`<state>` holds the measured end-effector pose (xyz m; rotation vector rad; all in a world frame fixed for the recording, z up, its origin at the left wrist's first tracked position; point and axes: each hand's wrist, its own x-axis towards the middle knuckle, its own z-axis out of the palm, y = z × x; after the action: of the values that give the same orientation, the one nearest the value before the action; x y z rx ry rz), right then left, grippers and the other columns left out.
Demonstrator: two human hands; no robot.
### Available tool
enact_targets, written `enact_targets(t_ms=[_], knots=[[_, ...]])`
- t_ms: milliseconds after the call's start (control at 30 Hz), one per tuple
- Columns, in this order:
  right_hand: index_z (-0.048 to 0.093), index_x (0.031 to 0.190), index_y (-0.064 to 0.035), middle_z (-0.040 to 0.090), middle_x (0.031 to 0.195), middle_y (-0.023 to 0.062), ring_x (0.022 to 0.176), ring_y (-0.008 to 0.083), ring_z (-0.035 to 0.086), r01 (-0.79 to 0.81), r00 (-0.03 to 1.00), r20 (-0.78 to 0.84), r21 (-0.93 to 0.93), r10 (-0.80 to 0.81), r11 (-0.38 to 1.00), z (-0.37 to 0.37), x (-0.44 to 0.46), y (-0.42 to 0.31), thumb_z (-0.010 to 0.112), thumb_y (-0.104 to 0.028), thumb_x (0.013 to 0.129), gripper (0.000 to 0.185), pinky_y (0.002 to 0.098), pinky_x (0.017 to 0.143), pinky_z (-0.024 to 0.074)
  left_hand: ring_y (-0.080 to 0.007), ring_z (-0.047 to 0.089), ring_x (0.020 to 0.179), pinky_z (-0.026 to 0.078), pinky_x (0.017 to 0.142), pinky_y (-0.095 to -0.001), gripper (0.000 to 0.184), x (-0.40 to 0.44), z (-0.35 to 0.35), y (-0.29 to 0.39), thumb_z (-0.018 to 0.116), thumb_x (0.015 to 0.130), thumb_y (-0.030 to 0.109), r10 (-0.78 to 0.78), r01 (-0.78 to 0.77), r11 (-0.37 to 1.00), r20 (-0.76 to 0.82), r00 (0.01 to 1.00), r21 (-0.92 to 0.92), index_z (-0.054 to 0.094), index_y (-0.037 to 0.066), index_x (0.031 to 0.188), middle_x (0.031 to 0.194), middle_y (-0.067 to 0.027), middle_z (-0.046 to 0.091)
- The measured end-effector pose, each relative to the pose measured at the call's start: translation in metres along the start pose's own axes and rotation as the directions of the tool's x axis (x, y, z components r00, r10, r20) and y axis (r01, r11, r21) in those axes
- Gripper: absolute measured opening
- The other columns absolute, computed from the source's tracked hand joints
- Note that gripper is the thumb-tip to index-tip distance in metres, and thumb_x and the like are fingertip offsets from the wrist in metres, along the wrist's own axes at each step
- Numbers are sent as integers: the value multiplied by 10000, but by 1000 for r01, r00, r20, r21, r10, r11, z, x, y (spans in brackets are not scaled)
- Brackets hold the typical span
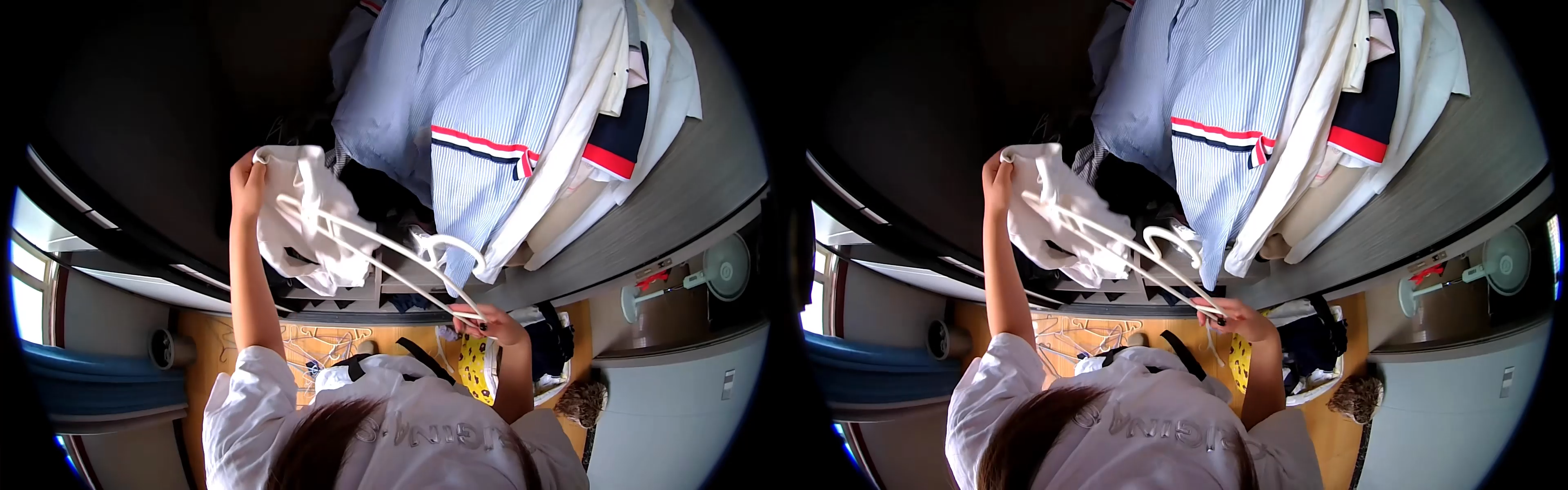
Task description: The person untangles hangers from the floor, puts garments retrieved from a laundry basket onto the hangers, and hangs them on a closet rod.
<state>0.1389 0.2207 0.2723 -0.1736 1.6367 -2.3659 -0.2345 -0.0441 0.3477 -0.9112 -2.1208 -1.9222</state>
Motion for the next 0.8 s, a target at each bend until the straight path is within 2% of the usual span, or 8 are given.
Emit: enact_targets(t_ms=[100,200,267,333,467,600,700,800], knots=[[356,1230,17,484,883,43,616,54,359,-52,996,66,-110,59,993,0,-3,2,548,-526,720,770,171,540,320,-36,383,536,305,477,-189,189,-7,-1,12,531,754,185,81,-84,996,83,993,22,526,-1,723,579,35,435],[345,1224,47,488,889,50,608,55,366,-80,991,112,54,74,995,1,-2,9,549,-532,716,797,171,545,326,-57,434,544,364,493,-206,223,-19,5,25,620,725,185,-32,17,992,119,992,124,529,-18,709,581,-4,491],[311,1227,77,494,917,113,609,61,401,-3,992,123,144,-15,990,-1,-1,10,505,-477,767,746,173,555,353,-58,440,536,368,489,-214,168,-27,8,1,593,726,143,31,-29,1000,166,986,-10,542,-15,701,570,-7,496],[316,1221,78,478,854,127,566,65,333,-24,999,-20,154,27,988,4,-4,5,553,-522,687,837,165,500,288,-75,451,523,378,491,-248,121,-32,11,1,533,697,96,-49,6,975,188,981,222,541,-8,758,576,-22,515],[309,1231,69,481,853,151,533,74,335,-33,999,45,136,27,990,-7,-7,12,470,-507,746,770,176,492,314,-179,513,523,392,505,-285,248,-37,20,9,608,659,210,-90,-6,941,267,959,338,493,10,752,571,-99,517],[316,1218,87,484,853,146,521,65,337,-57,998,-28,94,60,994,-9,-12,20,443,-511,759,764,173,473,310,-165,483,506,385,499,-277,309,-38,17,6,645,656,262,-167,1,903,350,922,429,506,15,778,566,-90,510],[338,1221,53,493,878,115,537,55,345,-3,1000,13,260,-1,966,-7,-13,22,411,-300,867,505,165,511,319,-152,475,513,386,505,-277,329,-38,15,0,651,657,275,-232,52,908,395,889,416,515,13,803,573,-85,510],[349,1212,55,494,870,112,540,59,359,-22,1000,18,278,18,960,-6,-15,25,422,-280,863,489,164,505,323,-127,486,629,395,594,-254,304,-40,14,-1,593,662,180,-295,122,922,463,836,367,491,27,905,682,-69,520]])
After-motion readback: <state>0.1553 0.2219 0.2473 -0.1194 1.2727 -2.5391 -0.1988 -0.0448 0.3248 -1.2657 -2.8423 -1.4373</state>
